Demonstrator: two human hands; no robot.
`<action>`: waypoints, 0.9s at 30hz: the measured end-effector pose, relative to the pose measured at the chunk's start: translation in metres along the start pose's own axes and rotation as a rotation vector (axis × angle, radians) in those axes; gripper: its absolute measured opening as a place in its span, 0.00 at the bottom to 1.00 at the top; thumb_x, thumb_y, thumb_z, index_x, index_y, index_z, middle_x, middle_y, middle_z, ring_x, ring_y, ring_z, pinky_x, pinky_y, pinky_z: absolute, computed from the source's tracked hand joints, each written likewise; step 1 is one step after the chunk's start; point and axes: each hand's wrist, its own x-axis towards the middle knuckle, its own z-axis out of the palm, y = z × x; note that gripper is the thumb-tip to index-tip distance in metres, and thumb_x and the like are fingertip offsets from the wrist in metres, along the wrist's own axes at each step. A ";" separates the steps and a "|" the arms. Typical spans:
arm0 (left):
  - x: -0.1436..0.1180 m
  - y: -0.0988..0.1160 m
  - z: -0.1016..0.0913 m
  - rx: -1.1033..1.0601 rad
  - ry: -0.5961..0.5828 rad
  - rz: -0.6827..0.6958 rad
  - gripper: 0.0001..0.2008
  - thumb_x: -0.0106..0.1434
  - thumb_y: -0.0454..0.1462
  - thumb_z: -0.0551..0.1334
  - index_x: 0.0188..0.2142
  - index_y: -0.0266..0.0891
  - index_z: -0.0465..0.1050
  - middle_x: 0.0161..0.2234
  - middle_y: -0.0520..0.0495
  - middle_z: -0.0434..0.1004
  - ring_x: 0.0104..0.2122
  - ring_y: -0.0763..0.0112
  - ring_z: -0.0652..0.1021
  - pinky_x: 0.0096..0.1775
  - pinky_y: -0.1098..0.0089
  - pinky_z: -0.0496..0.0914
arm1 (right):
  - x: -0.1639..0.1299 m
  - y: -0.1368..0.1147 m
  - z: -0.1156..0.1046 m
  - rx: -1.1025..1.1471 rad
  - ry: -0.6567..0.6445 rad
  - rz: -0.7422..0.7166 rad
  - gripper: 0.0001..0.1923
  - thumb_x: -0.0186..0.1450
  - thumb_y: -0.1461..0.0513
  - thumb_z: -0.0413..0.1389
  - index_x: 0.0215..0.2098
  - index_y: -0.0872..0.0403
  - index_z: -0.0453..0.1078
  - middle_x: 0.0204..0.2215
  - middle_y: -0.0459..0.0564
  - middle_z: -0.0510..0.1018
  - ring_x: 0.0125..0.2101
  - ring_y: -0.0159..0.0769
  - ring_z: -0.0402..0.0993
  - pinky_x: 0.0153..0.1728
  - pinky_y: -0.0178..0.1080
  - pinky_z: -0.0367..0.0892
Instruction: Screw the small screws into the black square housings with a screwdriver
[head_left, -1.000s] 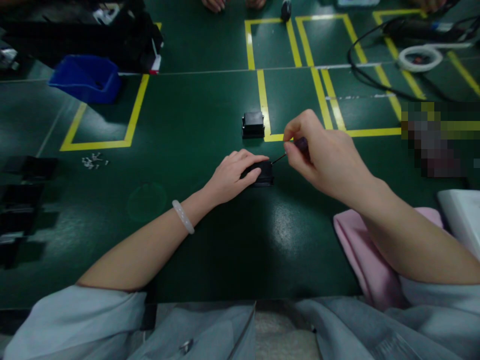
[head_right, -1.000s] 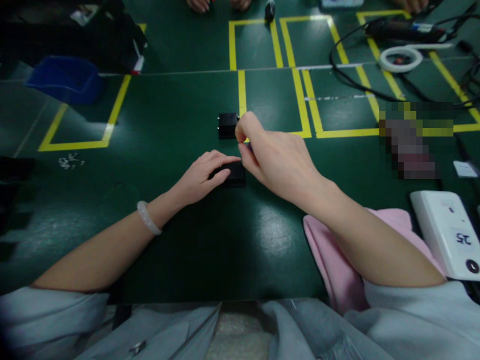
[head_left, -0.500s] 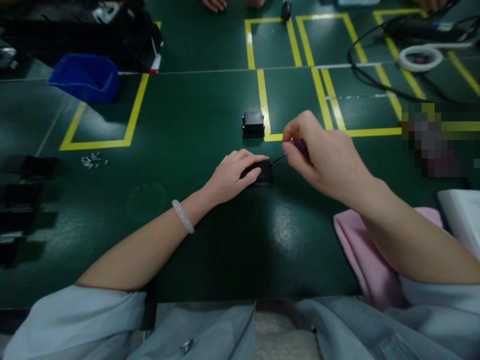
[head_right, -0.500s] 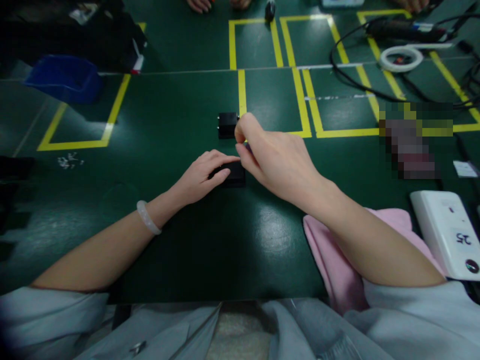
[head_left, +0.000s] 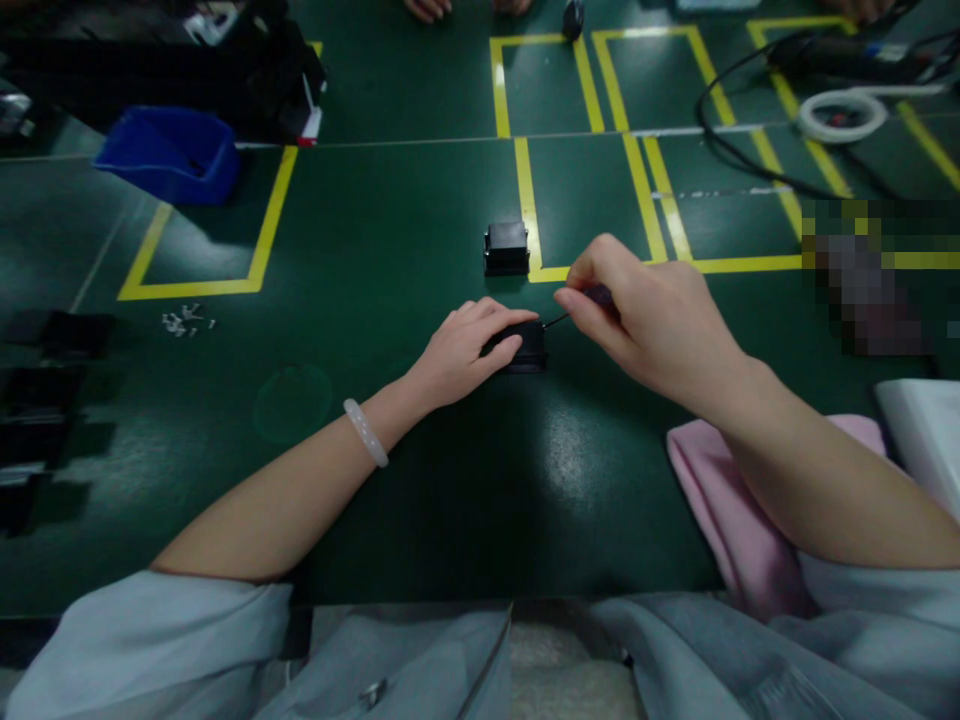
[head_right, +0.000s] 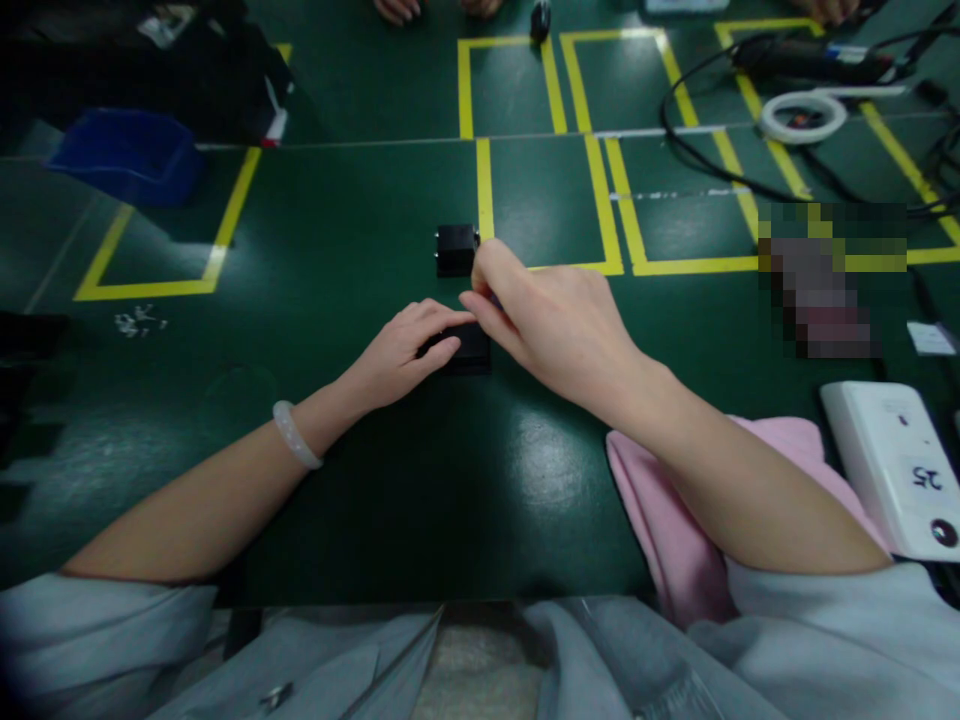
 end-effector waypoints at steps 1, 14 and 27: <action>0.000 0.000 0.000 -0.001 0.000 0.001 0.20 0.71 0.43 0.48 0.58 0.42 0.66 0.47 0.45 0.71 0.46 0.63 0.69 0.49 0.63 0.62 | 0.000 0.000 0.000 -0.006 0.001 0.002 0.17 0.70 0.54 0.40 0.44 0.56 0.64 0.29 0.49 0.76 0.25 0.34 0.72 0.25 0.36 0.57; 0.001 0.000 0.000 0.002 0.004 0.007 0.20 0.71 0.43 0.48 0.58 0.41 0.66 0.47 0.45 0.71 0.46 0.64 0.69 0.49 0.63 0.62 | 0.000 -0.001 0.002 -0.011 0.032 0.013 0.15 0.70 0.56 0.41 0.45 0.55 0.63 0.31 0.49 0.77 0.25 0.33 0.72 0.25 0.35 0.57; 0.001 0.000 -0.001 -0.001 -0.005 0.004 0.20 0.71 0.43 0.48 0.58 0.42 0.66 0.47 0.45 0.71 0.46 0.63 0.69 0.49 0.63 0.62 | 0.001 -0.001 0.002 0.025 0.035 0.044 0.14 0.69 0.57 0.43 0.46 0.58 0.62 0.35 0.53 0.78 0.31 0.38 0.76 0.27 0.37 0.62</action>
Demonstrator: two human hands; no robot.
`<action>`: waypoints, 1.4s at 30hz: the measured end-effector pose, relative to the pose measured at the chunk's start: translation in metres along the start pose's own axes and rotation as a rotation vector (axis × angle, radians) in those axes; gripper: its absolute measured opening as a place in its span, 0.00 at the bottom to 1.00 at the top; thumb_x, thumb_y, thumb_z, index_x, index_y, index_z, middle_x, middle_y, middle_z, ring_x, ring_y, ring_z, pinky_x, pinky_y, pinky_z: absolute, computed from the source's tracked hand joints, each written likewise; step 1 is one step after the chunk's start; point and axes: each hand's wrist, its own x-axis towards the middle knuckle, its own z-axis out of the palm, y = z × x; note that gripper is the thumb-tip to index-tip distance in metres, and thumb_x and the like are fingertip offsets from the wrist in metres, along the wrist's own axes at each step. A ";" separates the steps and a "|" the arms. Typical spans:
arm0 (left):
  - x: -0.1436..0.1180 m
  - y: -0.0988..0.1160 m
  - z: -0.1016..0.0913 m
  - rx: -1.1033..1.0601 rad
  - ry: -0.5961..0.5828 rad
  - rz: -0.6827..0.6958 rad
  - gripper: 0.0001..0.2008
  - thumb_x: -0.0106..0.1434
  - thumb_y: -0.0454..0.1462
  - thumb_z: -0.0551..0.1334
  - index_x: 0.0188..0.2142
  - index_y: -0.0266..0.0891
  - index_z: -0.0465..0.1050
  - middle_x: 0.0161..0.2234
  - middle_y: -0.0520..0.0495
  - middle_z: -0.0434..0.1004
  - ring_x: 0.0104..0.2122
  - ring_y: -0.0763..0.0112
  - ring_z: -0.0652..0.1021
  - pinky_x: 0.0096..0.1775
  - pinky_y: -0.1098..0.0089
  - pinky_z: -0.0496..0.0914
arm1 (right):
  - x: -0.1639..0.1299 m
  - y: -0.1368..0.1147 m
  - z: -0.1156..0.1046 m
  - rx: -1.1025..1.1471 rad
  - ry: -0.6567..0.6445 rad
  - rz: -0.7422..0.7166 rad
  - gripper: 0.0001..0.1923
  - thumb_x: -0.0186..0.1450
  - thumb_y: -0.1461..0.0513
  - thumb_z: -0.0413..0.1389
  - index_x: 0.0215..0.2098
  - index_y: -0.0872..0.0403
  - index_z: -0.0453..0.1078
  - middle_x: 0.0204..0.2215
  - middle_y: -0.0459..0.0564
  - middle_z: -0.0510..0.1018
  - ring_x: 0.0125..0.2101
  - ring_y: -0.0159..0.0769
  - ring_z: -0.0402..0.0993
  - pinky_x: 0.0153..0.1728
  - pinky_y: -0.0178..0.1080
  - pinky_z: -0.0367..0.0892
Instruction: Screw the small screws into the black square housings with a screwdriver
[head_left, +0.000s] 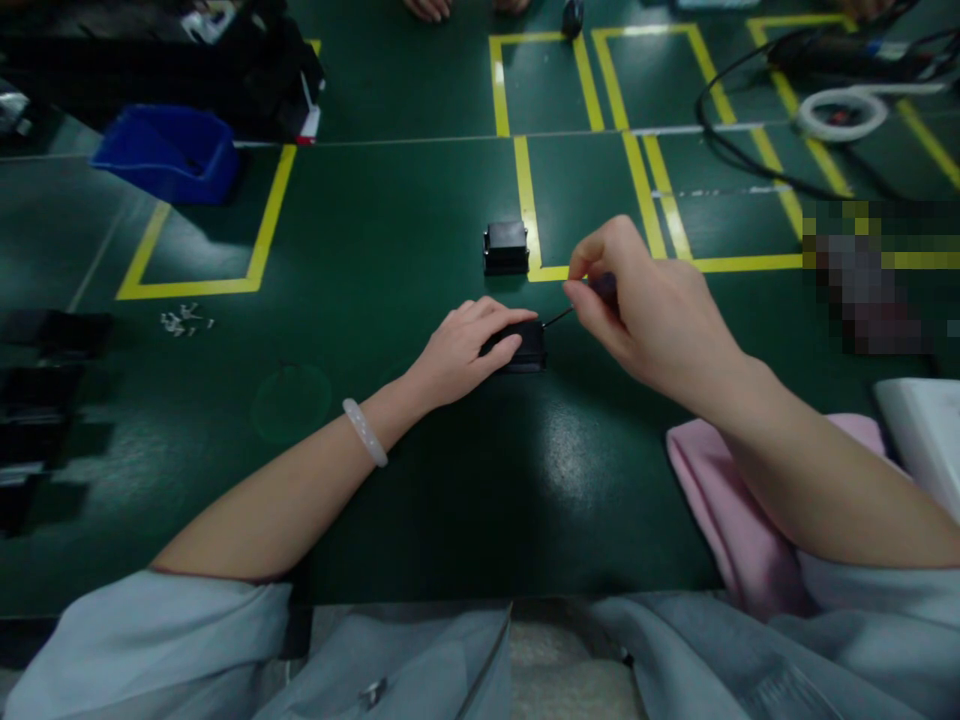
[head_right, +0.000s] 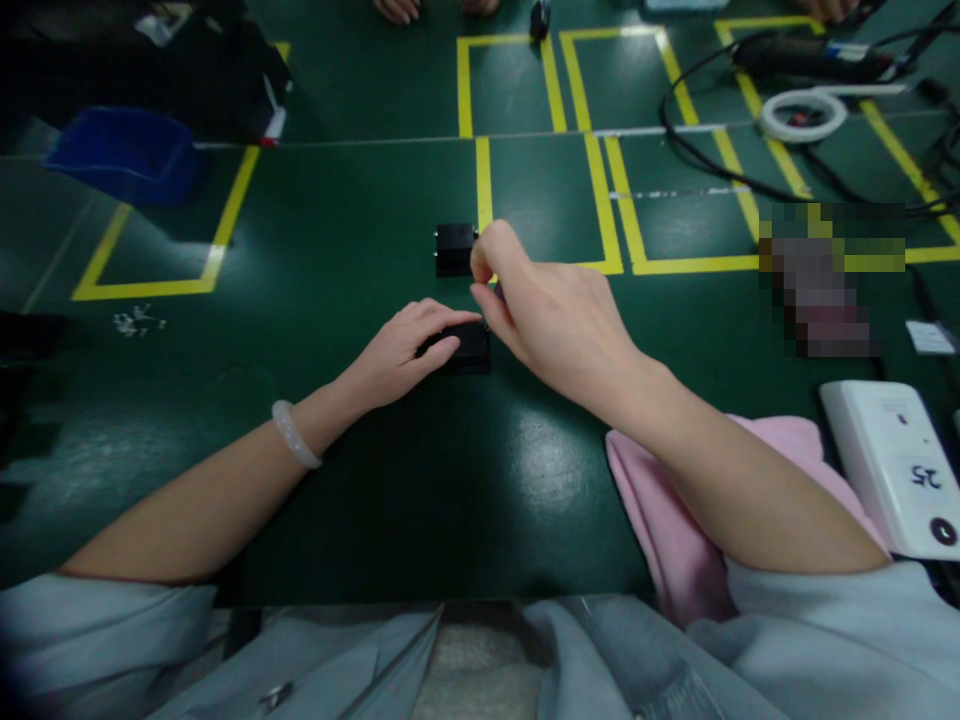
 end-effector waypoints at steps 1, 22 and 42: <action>0.000 0.000 0.000 -0.001 0.001 0.001 0.20 0.71 0.42 0.48 0.58 0.42 0.66 0.47 0.45 0.71 0.46 0.63 0.69 0.49 0.63 0.62 | 0.000 0.000 0.000 0.001 0.003 0.009 0.14 0.69 0.58 0.43 0.47 0.58 0.61 0.36 0.54 0.78 0.32 0.40 0.76 0.28 0.38 0.62; 0.000 -0.001 0.001 -0.001 0.003 0.005 0.20 0.71 0.42 0.48 0.58 0.42 0.66 0.47 0.45 0.71 0.46 0.64 0.69 0.48 0.64 0.62 | 0.000 0.001 -0.001 -0.027 -0.001 -0.010 0.15 0.69 0.58 0.41 0.47 0.57 0.62 0.34 0.52 0.77 0.29 0.37 0.74 0.27 0.38 0.60; 0.000 -0.001 0.000 0.008 -0.006 -0.002 0.21 0.71 0.43 0.48 0.58 0.42 0.66 0.47 0.45 0.70 0.46 0.64 0.69 0.49 0.64 0.62 | -0.001 0.000 -0.002 -0.049 -0.029 -0.007 0.17 0.70 0.55 0.40 0.46 0.56 0.64 0.30 0.50 0.77 0.27 0.36 0.73 0.25 0.36 0.57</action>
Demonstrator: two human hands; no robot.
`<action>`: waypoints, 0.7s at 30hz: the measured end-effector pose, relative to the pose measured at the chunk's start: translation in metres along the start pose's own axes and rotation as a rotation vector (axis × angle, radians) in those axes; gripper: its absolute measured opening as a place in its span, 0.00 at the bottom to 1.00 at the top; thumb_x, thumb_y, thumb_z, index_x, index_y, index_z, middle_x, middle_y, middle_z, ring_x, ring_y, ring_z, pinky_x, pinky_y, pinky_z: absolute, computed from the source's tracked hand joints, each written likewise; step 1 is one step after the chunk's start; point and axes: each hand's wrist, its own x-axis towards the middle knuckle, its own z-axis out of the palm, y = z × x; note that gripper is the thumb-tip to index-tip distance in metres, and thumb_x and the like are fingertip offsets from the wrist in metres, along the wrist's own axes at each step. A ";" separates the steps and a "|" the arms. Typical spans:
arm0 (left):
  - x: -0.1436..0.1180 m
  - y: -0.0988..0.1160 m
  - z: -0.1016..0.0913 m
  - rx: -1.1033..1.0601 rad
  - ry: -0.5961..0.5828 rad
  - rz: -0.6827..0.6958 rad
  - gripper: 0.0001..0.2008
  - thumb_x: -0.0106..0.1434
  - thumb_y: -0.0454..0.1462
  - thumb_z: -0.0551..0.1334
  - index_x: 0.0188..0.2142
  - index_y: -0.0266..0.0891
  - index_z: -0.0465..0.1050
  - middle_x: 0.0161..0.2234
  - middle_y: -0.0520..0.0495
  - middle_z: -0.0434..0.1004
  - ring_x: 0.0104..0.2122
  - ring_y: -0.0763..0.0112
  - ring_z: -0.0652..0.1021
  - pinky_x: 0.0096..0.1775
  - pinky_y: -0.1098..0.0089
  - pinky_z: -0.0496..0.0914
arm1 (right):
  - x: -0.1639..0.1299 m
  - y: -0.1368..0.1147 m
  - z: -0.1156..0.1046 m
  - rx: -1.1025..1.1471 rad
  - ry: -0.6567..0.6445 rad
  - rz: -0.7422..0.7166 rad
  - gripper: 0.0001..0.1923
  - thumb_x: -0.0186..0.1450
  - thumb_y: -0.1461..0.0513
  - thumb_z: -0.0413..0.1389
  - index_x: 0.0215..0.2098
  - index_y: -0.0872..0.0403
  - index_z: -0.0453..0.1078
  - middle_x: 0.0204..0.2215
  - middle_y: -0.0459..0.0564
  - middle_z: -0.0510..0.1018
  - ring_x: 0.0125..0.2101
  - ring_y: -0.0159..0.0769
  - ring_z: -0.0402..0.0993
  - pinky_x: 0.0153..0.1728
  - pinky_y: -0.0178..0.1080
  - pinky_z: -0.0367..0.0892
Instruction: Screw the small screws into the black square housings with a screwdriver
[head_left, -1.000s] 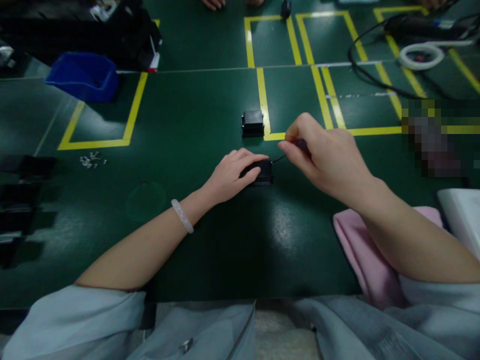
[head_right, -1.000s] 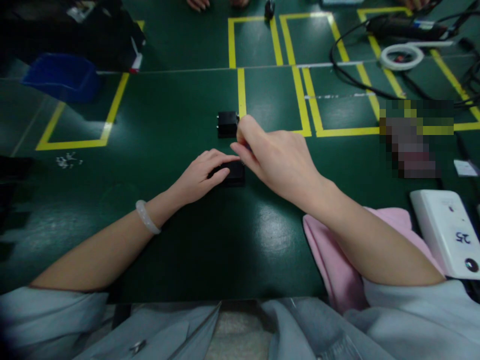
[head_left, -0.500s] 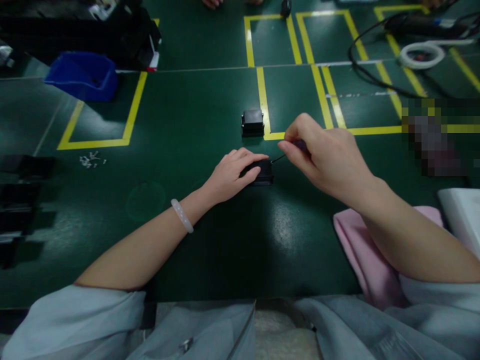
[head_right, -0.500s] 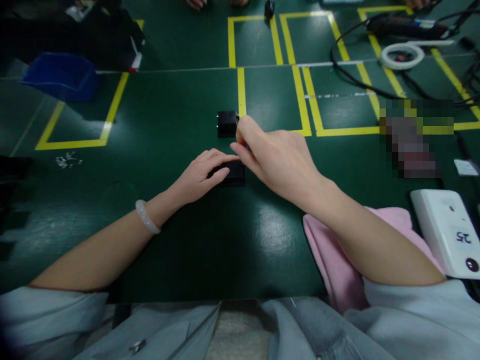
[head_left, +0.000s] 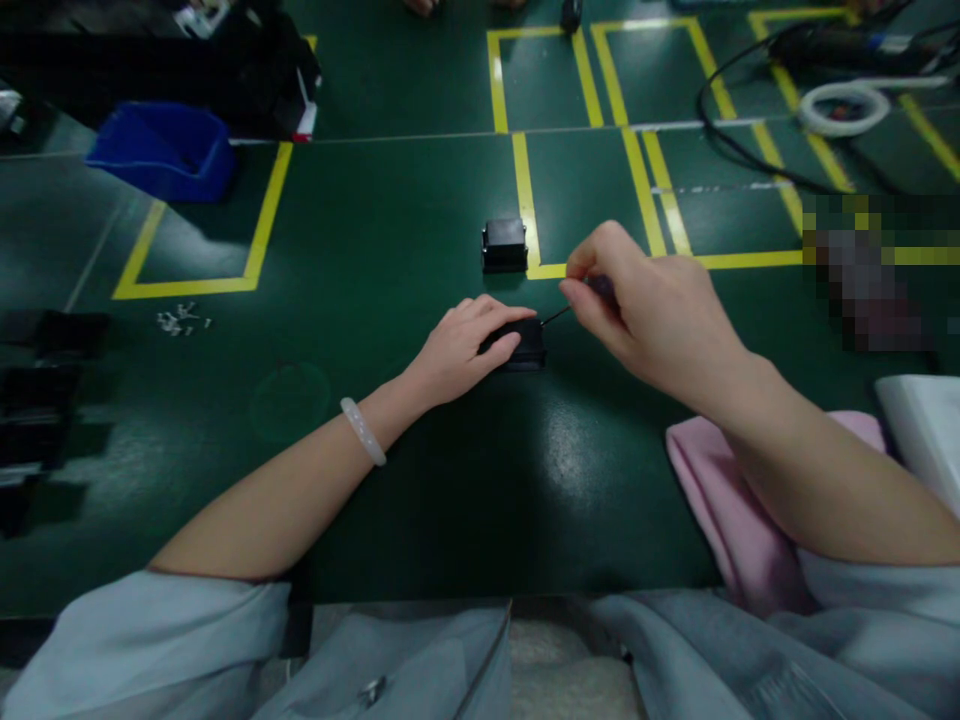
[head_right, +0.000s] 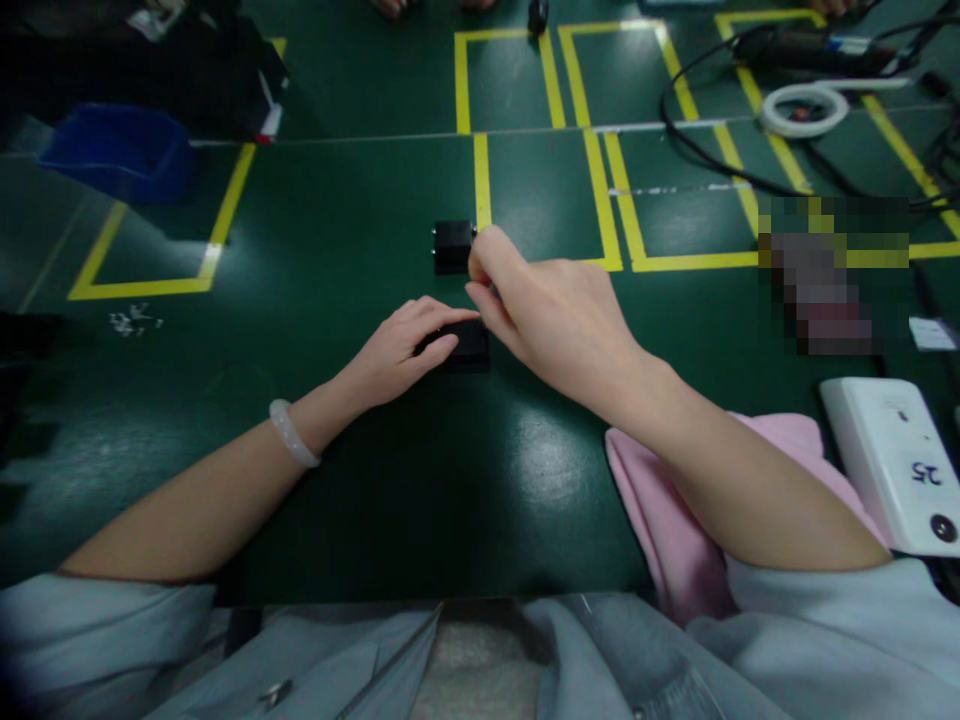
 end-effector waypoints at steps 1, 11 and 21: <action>0.000 0.000 0.000 0.001 0.001 0.000 0.21 0.71 0.43 0.48 0.58 0.42 0.66 0.47 0.45 0.70 0.46 0.64 0.69 0.49 0.64 0.62 | 0.000 0.000 0.000 0.014 0.009 -0.001 0.16 0.70 0.56 0.41 0.48 0.56 0.63 0.32 0.51 0.78 0.28 0.36 0.74 0.26 0.36 0.58; 0.000 0.001 -0.001 -0.008 0.007 0.004 0.20 0.71 0.43 0.48 0.58 0.41 0.66 0.47 0.45 0.70 0.46 0.64 0.69 0.49 0.63 0.62 | 0.001 0.001 0.000 0.006 0.013 -0.026 0.18 0.70 0.53 0.40 0.45 0.55 0.65 0.28 0.49 0.76 0.25 0.34 0.72 0.24 0.36 0.55; 0.001 0.000 -0.001 -0.015 0.011 0.005 0.20 0.71 0.43 0.48 0.58 0.42 0.66 0.46 0.45 0.70 0.46 0.64 0.69 0.49 0.64 0.62 | 0.001 0.000 0.000 0.003 -0.007 -0.020 0.17 0.70 0.54 0.40 0.45 0.55 0.64 0.30 0.50 0.77 0.25 0.35 0.72 0.25 0.36 0.56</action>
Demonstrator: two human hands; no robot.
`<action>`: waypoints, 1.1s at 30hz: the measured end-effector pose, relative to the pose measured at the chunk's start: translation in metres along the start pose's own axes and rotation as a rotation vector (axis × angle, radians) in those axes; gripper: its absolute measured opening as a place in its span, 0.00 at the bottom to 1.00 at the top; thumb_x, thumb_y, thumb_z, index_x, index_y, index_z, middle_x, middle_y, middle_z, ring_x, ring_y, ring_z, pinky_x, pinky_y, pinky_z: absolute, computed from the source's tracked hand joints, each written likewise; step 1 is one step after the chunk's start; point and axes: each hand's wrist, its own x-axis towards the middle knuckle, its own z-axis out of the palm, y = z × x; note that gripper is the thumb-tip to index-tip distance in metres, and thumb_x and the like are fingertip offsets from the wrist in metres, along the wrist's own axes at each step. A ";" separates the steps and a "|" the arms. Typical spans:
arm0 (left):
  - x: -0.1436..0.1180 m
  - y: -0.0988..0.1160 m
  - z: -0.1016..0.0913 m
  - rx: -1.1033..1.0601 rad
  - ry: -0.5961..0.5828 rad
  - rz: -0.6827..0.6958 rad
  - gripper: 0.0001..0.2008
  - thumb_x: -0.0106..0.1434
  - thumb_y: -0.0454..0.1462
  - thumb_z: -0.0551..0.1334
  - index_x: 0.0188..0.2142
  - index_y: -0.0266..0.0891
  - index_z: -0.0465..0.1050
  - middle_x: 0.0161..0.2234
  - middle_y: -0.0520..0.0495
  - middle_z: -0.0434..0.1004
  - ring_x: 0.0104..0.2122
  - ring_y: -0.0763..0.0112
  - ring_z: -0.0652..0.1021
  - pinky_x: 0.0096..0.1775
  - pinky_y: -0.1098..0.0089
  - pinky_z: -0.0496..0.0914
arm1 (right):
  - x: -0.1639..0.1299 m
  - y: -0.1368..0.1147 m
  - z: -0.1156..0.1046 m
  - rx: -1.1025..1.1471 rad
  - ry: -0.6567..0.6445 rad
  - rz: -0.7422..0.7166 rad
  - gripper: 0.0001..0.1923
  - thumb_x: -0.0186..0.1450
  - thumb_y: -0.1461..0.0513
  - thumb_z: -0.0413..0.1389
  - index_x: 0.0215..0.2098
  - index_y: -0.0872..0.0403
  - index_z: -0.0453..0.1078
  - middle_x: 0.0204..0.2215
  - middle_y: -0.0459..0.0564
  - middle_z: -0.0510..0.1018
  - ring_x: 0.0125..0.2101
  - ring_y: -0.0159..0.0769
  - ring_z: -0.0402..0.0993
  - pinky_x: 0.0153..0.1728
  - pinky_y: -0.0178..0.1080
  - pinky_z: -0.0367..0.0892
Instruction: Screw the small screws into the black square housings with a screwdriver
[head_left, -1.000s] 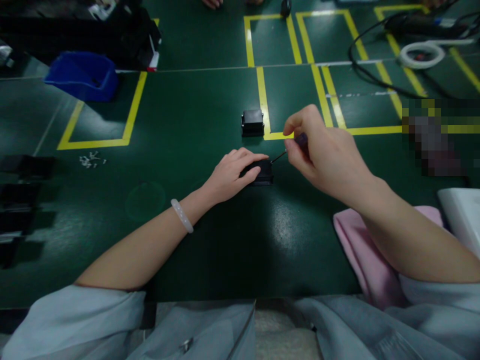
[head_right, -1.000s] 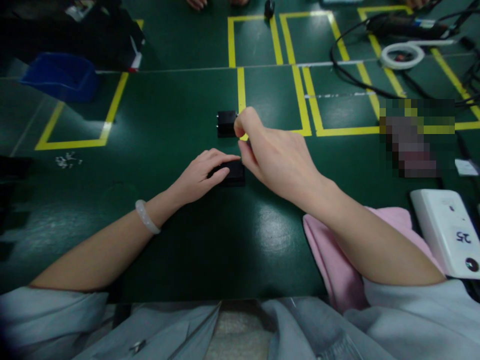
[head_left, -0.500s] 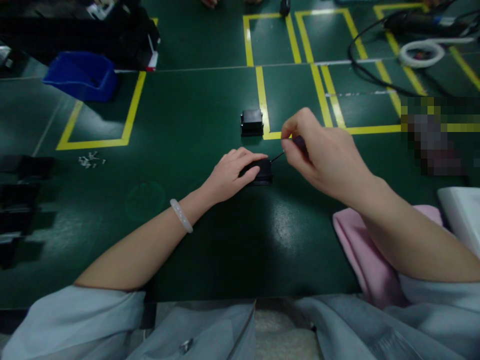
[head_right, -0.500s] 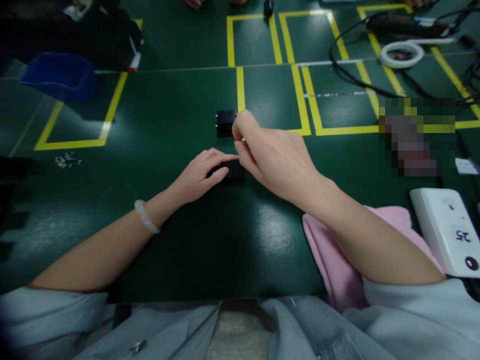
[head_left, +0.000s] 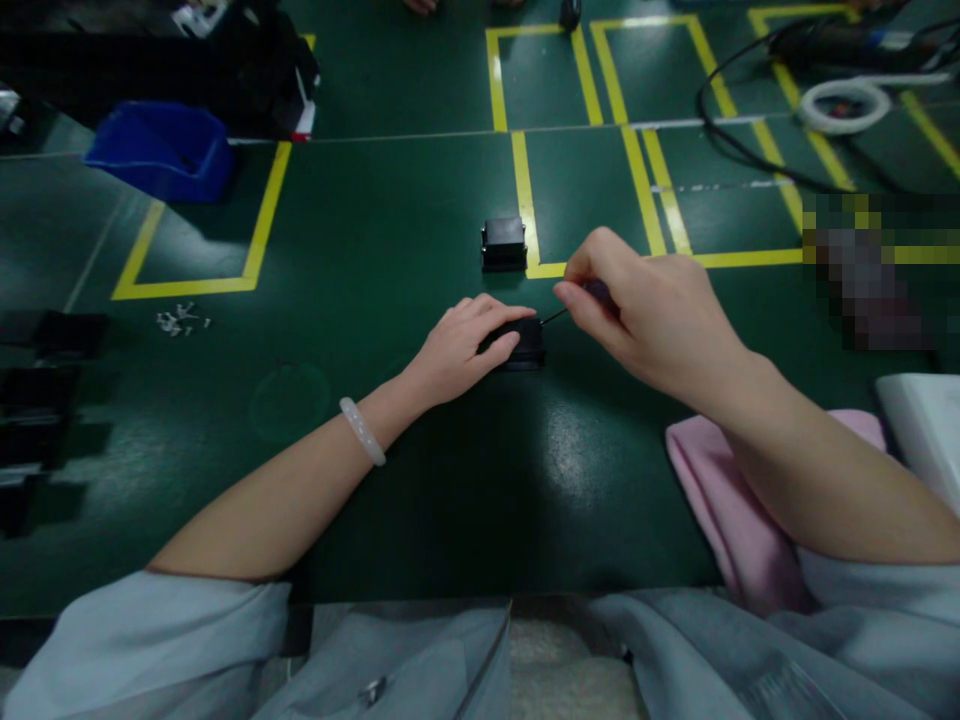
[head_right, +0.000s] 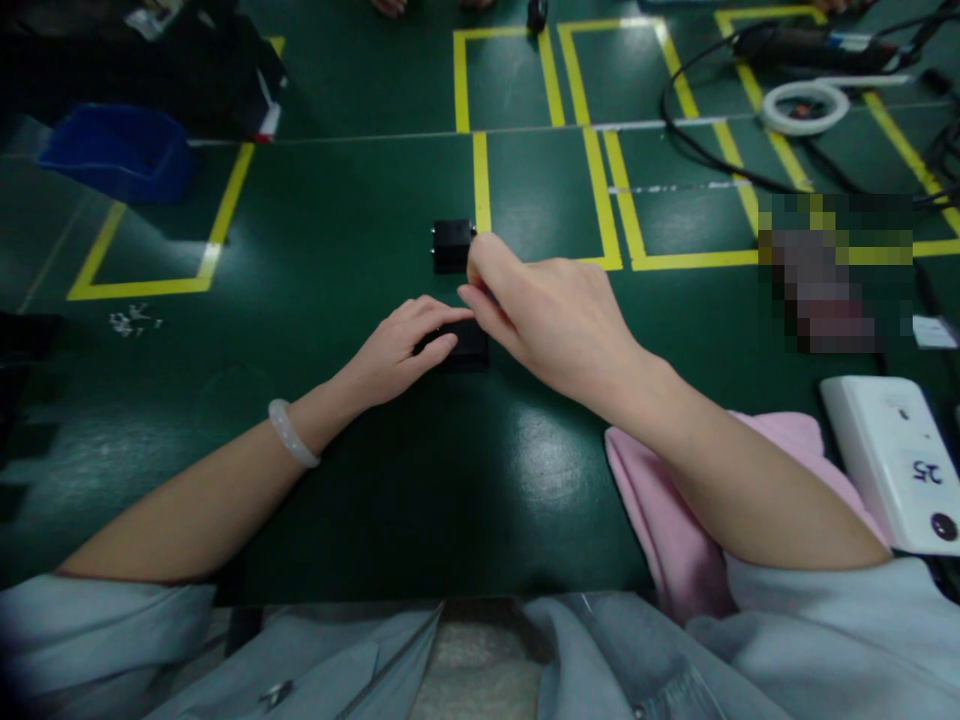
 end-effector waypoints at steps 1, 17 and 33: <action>0.000 0.000 0.000 -0.001 -0.002 -0.001 0.20 0.71 0.42 0.48 0.58 0.41 0.66 0.46 0.45 0.70 0.46 0.64 0.69 0.49 0.64 0.62 | 0.000 0.000 0.000 0.002 0.003 0.000 0.17 0.70 0.55 0.40 0.45 0.56 0.64 0.30 0.50 0.77 0.26 0.35 0.72 0.25 0.36 0.57; 0.001 0.000 0.000 0.007 -0.002 -0.001 0.21 0.71 0.43 0.48 0.58 0.41 0.66 0.46 0.45 0.71 0.46 0.63 0.70 0.49 0.63 0.62 | 0.000 0.000 0.001 0.035 0.019 0.015 0.16 0.69 0.58 0.41 0.50 0.56 0.61 0.38 0.53 0.78 0.32 0.38 0.76 0.28 0.37 0.60; -0.001 0.000 0.000 -0.004 0.001 -0.001 0.20 0.71 0.42 0.48 0.58 0.41 0.66 0.47 0.45 0.71 0.46 0.64 0.70 0.49 0.64 0.63 | 0.000 0.001 -0.001 0.022 0.003 -0.008 0.16 0.70 0.55 0.41 0.47 0.56 0.63 0.32 0.50 0.78 0.28 0.35 0.73 0.26 0.36 0.57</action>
